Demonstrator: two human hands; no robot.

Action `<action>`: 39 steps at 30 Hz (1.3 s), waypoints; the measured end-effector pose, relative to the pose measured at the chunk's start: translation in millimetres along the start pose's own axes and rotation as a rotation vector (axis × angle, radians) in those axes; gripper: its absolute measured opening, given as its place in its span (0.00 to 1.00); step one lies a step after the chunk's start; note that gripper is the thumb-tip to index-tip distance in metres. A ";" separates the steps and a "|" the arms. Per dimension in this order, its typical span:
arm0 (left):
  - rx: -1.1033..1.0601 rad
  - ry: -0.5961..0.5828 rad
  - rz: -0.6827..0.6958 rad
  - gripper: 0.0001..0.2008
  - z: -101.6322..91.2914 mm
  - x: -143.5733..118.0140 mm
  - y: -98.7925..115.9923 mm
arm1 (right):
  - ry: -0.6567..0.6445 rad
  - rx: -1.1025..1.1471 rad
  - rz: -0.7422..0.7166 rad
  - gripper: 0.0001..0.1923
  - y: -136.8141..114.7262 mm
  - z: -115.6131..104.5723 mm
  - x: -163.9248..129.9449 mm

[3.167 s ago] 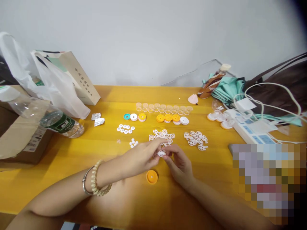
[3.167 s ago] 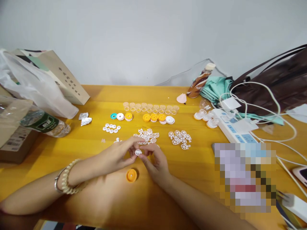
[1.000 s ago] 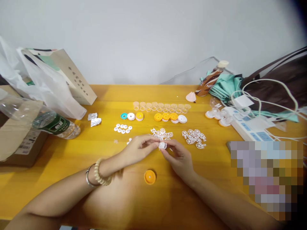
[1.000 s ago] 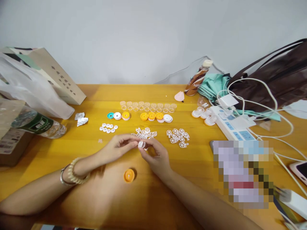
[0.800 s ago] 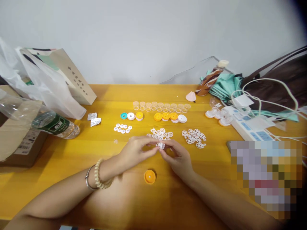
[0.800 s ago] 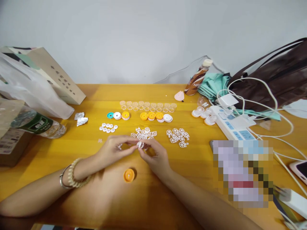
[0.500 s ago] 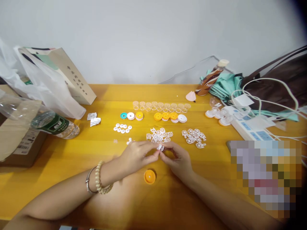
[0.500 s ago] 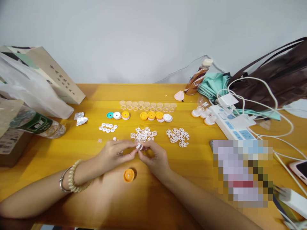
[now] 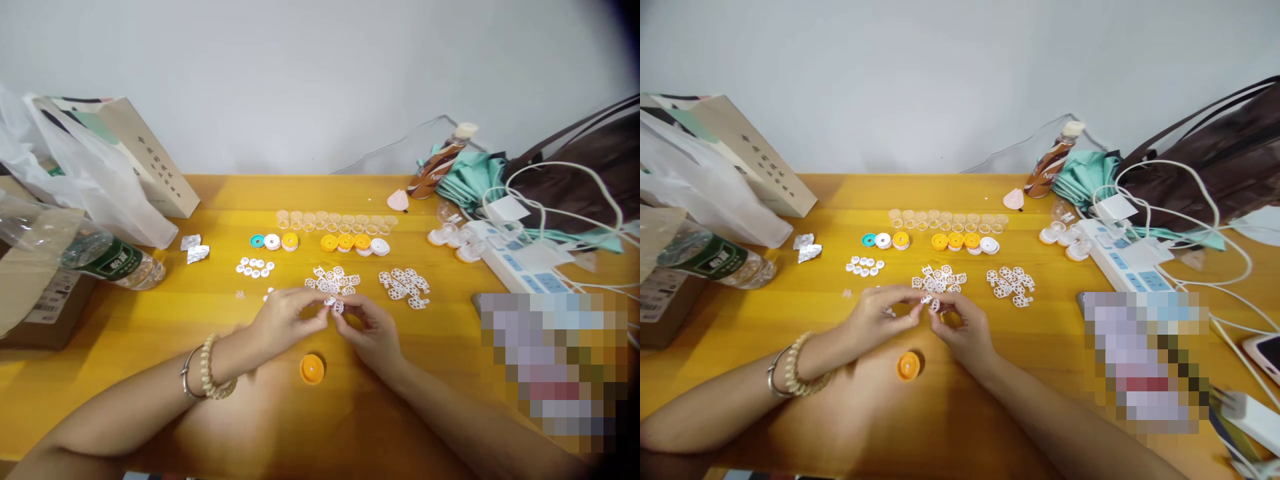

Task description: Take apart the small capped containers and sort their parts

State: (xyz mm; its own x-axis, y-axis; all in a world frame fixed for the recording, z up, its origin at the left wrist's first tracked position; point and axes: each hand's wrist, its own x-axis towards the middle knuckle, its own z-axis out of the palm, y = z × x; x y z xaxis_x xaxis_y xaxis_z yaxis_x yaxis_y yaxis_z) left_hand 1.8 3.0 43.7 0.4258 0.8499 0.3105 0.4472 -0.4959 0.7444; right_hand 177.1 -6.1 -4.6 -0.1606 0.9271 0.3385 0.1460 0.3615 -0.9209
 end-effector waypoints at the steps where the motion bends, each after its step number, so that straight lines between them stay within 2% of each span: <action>1: 0.002 -0.002 -0.006 0.11 -0.1 0.5 0.2 | -0.002 0.007 0.001 0.11 1.2 0.0 0.1; 8: -0.026 0.008 -0.035 0.10 -1.2 4.0 1.3 | -0.021 -0.025 -0.049 0.10 1.1 0.1 1.8; 14: -0.112 0.135 -0.138 0.08 -9.5 9.6 -7.4 | 0.165 -0.109 -0.028 0.09 6.0 -15.2 16.1; 17: -0.239 0.148 -0.204 0.07 -11.1 12.9 -13.4 | 0.137 -0.308 -0.127 0.06 10.1 -24.8 27.9; 20: -0.426 0.095 -0.291 0.06 -8.6 15.0 -15.5 | 0.102 -0.466 -0.197 0.07 14.5 -27.4 34.5; 23: -0.576 0.036 -0.406 0.05 -5.7 16.9 -12.4 | 0.070 -0.539 -0.215 0.08 20.0 -24.8 35.3; 27: -0.637 0.046 -0.480 0.05 -4.6 18.8 -7.1 | 0.030 -0.560 -0.208 0.09 24.0 -23.0 35.6; 31: -0.650 0.021 -0.452 0.05 -2.4 16.7 -7.9 | 0.053 -0.535 -0.191 0.10 16.7 -23.0 35.5; 34: -0.622 -0.020 -0.401 0.04 1.1 12.5 -11.2 | 0.068 -0.415 -0.186 0.09 5.9 -19.6 30.1; 39: -0.445 -0.112 -0.303 0.07 5.0 5.9 -10.5 | -0.053 -0.239 -0.172 0.11 -6.2 -10.3 16.9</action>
State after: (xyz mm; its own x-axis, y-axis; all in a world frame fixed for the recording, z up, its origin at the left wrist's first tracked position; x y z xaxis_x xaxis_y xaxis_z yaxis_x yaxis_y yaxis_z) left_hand 3.6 12.3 34.8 0.4215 0.9068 -0.0034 0.1969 -0.0879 0.9765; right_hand 183.6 8.3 8.8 -0.2526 0.8461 0.4693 0.3369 0.5316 -0.7771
